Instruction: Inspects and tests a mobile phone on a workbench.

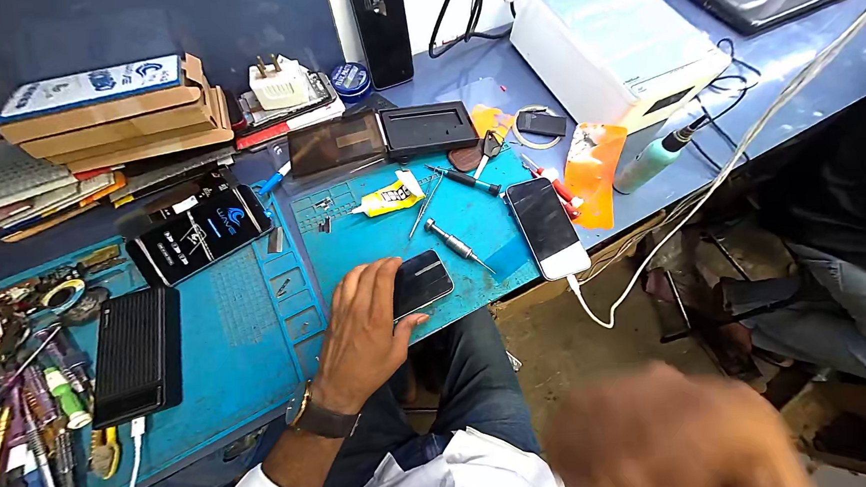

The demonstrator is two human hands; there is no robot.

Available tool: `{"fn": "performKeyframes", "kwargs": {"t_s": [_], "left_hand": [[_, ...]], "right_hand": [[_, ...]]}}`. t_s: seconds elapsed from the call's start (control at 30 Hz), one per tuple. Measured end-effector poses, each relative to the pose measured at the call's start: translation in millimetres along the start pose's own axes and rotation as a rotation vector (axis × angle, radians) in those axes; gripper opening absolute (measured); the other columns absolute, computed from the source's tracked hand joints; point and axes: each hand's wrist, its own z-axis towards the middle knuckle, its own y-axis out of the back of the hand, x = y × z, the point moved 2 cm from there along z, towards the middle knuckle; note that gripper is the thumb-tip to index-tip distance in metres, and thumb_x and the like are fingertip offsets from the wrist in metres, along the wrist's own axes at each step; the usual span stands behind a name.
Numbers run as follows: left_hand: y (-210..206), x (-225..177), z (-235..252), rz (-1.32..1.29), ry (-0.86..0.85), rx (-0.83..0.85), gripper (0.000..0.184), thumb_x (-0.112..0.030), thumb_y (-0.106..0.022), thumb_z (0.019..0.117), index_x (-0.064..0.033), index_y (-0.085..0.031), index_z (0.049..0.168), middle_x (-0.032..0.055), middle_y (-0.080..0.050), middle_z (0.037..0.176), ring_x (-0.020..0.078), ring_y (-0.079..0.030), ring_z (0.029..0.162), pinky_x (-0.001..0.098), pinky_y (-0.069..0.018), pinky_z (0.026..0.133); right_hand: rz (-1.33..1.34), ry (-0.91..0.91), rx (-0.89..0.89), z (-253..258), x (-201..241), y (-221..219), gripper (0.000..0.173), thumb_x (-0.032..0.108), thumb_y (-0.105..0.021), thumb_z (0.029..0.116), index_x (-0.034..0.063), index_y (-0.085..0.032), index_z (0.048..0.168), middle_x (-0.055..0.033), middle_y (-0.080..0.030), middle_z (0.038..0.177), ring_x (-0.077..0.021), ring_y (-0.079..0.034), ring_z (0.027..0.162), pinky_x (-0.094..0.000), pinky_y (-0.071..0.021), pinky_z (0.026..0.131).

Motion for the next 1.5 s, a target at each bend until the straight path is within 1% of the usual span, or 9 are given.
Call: {"fn": "performKeyframes", "kwargs": {"t_s": [0.07, 0.13, 0.37, 0.63, 0.83, 0.97, 1.07, 1.33, 1.5], "left_hand": [[-1.1, 1.7, 1.5, -0.002, -0.024, -0.007, 0.063, -0.042, -0.072, 0.0914, -0.0081, -0.053, 0.142, 0.0101, -0.06, 0.136, 0.0319, -0.055, 0.129, 0.0501, -0.0444, 0.109], [-1.6, 3.8, 3.0, 0.003, -0.05, -0.023, 0.061, -0.043, -0.071, 0.0912, -0.0082, -0.055, 0.139, 0.0094, -0.062, 0.132, 0.0302, -0.057, 0.125, 0.0482, -0.0471, 0.106], [8.0, 5.7, -1.6, 0.014, -0.01, -0.097, 0.062, -0.044, -0.078, 0.0777, -0.0072, -0.06, 0.125, 0.0095, -0.066, 0.112, 0.0292, -0.064, 0.107, 0.0459, -0.0563, 0.088], [22.3, 5.9, -7.1, 0.013, 0.137, -0.133, 0.065, -0.04, -0.081, 0.075, -0.0059, -0.056, 0.124, 0.0152, -0.059, 0.121, 0.0303, -0.068, 0.091, 0.0478, -0.0596, 0.068], [31.4, 4.4, -5.6, -0.2, 0.329, -0.11, 0.079, -0.043, -0.081, 0.0781, -0.011, -0.048, 0.142, 0.0114, -0.061, 0.119, 0.0263, -0.066, 0.092, 0.0506, -0.0584, 0.074], [31.0, 3.6, -5.1, -0.76, 0.514, 0.035, 0.063, -0.037, -0.073, 0.087, -0.0173, -0.054, 0.144, 0.0051, -0.066, 0.112, 0.0168, -0.065, 0.076, 0.0359, -0.0571, 0.063], [26.1, -3.2, -12.1, -1.352, 0.665, 0.117, 0.048, -0.03, -0.069, 0.0912, -0.011, -0.06, 0.135, 0.009, -0.065, 0.097, 0.0132, -0.059, 0.064, 0.0249, -0.0524, 0.055], [12.7, -14.1, -28.5, -1.937, 0.639, 0.215, 0.059, -0.033, -0.084, 0.0817, -0.0138, -0.058, 0.131, 0.0075, -0.063, 0.09, 0.0143, -0.065, 0.069, 0.0283, -0.059, 0.058], [3.0, -17.0, -36.9, -2.025, 0.59, 0.203, 0.047, -0.039, -0.079, 0.0851, -0.0178, -0.066, 0.125, 0.0061, -0.072, 0.104, 0.0158, -0.073, 0.082, 0.0308, -0.0631, 0.063]], "right_hand": [[-0.567, 0.042, -0.284, 19.3, -57.1, 22.2, 0.017, 0.03, -0.071, 0.0964, 0.0149, -0.072, 0.105, 0.0045, -0.073, 0.093, -0.0073, -0.07, 0.084, -0.0282, -0.062, 0.075], [-0.999, -0.02, -0.394, 37.4, -104.3, 39.4, 0.02, 0.026, -0.075, 0.0923, 0.0139, -0.075, 0.107, 0.0027, -0.073, 0.099, -0.0112, -0.07, 0.089, -0.0357, -0.0615, 0.079], [-1.345, -0.175, -0.235, 84.3, -144.1, 46.7, 0.026, 0.032, -0.07, 0.0946, 0.0148, -0.076, 0.113, -0.0064, -0.067, 0.101, -0.0263, -0.064, 0.096, -0.043, -0.055, 0.079], [-1.341, -0.059, -0.282, 78.6, -152.3, 47.3, 0.014, 0.02, -0.064, 0.0995, 0.0111, -0.075, 0.098, -0.0061, -0.065, 0.088, -0.0248, -0.065, 0.087, -0.0407, -0.0548, 0.073], [-1.345, -0.102, -0.53, 85.6, -148.6, 59.2, 0.017, 0.019, -0.064, 0.1003, 0.0068, -0.075, 0.098, -0.0116, -0.068, 0.088, -0.0306, -0.067, 0.086, -0.0473, -0.0559, 0.073], [-1.421, -0.17, -0.54, 116.4, -151.1, 68.8, 0.018, 0.022, -0.065, 0.0983, 0.0067, -0.074, 0.096, -0.0124, -0.067, 0.086, -0.0324, -0.068, 0.085, -0.0494, -0.055, 0.07], [-1.399, -0.188, -0.514, 119.2, -147.7, 68.9, 0.022, 0.026, -0.069, 0.0967, 0.007, -0.075, 0.107, -0.0138, -0.068, 0.095, -0.0338, -0.067, 0.093, -0.0501, -0.0555, 0.076], [-1.133, 0.189, -0.715, 6.6, -121.4, 65.7, 0.024, 0.019, -0.072, 0.0947, 0.0083, -0.075, 0.116, -0.0066, -0.07, 0.103, -0.0181, -0.066, 0.094, -0.035, -0.0569, 0.08], [-0.932, 0.105, -0.923, -86.4, -140.7, 78.7, 0.016, 0.02, -0.071, 0.0947, 0.0097, -0.074, 0.106, 0.0014, -0.067, 0.093, -0.0065, -0.063, 0.079, -0.0242, -0.0559, 0.069]]}}
